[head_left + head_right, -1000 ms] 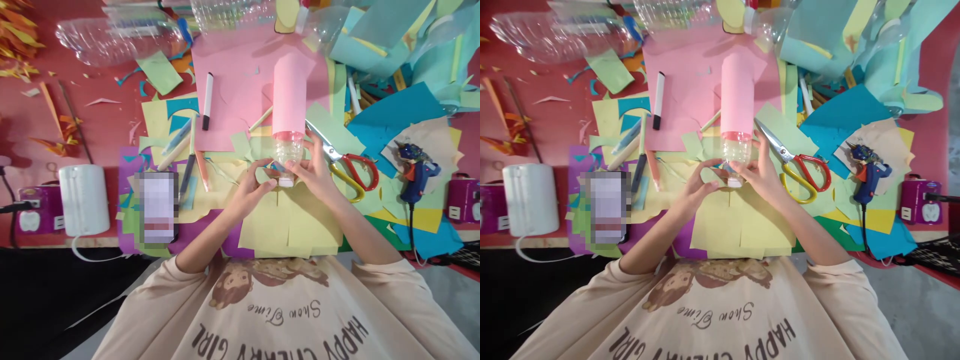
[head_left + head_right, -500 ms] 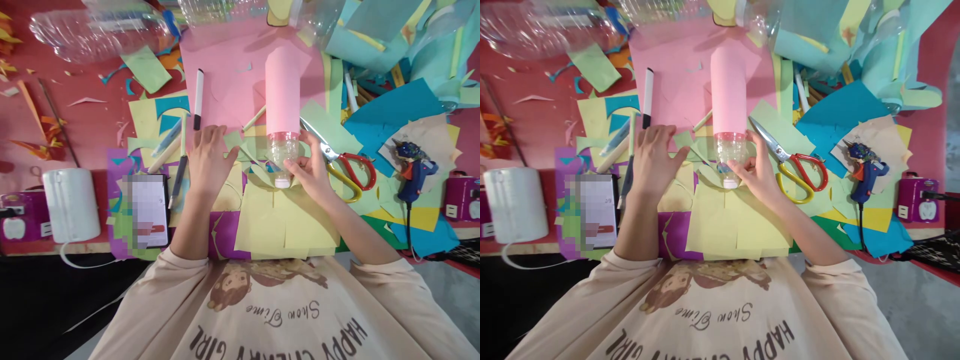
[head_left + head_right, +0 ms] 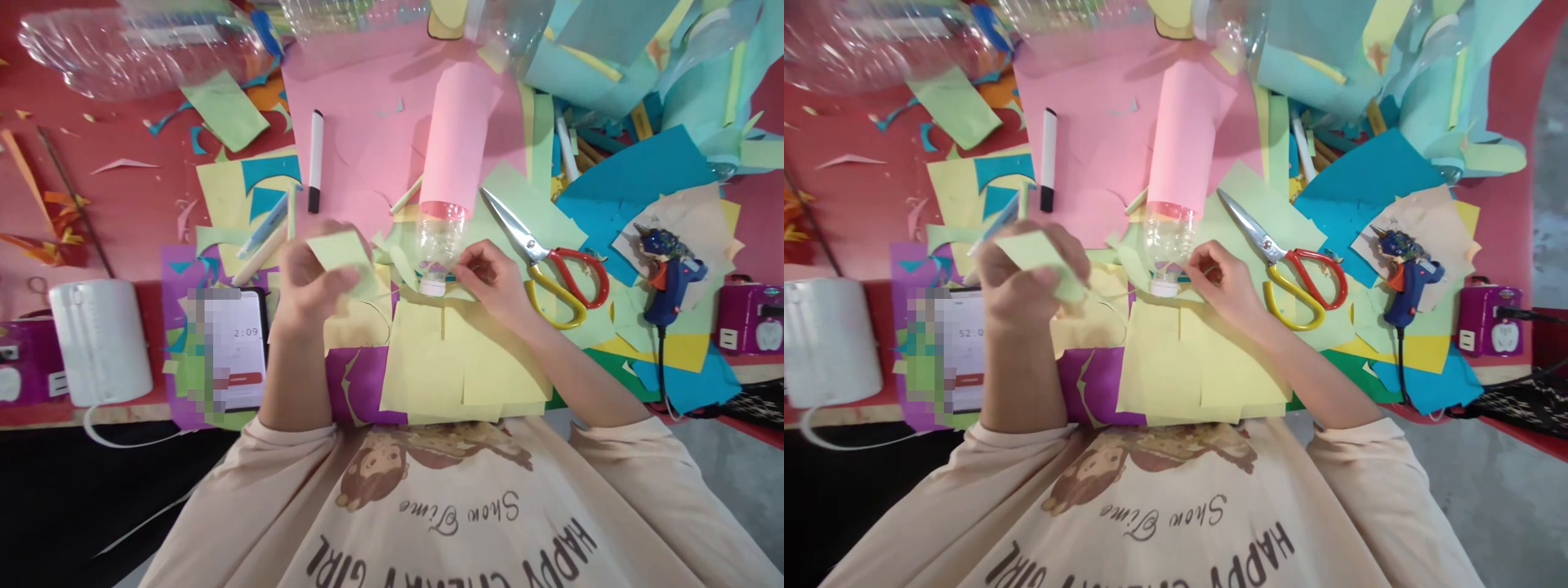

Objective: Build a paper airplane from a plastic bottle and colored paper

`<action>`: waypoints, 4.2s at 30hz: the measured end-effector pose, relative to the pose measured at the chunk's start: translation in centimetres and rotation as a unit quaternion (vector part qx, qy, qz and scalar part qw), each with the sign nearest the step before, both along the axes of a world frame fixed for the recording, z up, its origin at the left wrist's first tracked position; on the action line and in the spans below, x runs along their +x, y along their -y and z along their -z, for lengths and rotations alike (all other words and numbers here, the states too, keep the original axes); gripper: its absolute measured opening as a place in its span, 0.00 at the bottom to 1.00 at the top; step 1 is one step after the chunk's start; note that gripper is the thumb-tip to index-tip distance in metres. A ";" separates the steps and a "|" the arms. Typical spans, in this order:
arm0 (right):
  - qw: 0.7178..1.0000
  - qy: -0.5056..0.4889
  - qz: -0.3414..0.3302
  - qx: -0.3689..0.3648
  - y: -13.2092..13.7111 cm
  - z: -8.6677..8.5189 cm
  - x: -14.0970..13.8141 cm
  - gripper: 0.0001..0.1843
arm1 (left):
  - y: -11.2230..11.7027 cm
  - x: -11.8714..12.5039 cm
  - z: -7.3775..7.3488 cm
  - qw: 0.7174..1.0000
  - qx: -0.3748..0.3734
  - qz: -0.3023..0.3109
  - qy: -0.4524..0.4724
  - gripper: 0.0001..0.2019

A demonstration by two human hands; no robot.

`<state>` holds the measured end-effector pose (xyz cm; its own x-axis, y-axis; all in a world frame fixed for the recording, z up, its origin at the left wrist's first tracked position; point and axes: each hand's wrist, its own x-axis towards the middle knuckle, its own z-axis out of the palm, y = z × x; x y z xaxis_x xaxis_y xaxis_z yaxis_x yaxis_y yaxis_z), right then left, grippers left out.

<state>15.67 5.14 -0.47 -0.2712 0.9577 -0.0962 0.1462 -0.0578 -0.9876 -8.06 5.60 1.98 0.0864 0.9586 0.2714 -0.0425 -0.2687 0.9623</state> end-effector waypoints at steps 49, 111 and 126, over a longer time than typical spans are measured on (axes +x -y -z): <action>0.997 -0.068 -0.010 -0.045 -0.1 -1.0 0.4 0.20 | 1.5 6.2 2.9 0.990 -0.125 -0.062 -0.013 0.19; 0.995 0.054 -0.083 0.026 0.3 -1.1 0.2 0.12 | 1.7 5.9 4.1 0.997 -0.053 -0.031 -0.056 0.10; 0.993 0.065 -0.096 0.025 -0.1 -1.3 0.5 0.17 | 1.8 6.4 3.3 0.992 -0.089 -0.065 -0.069 0.18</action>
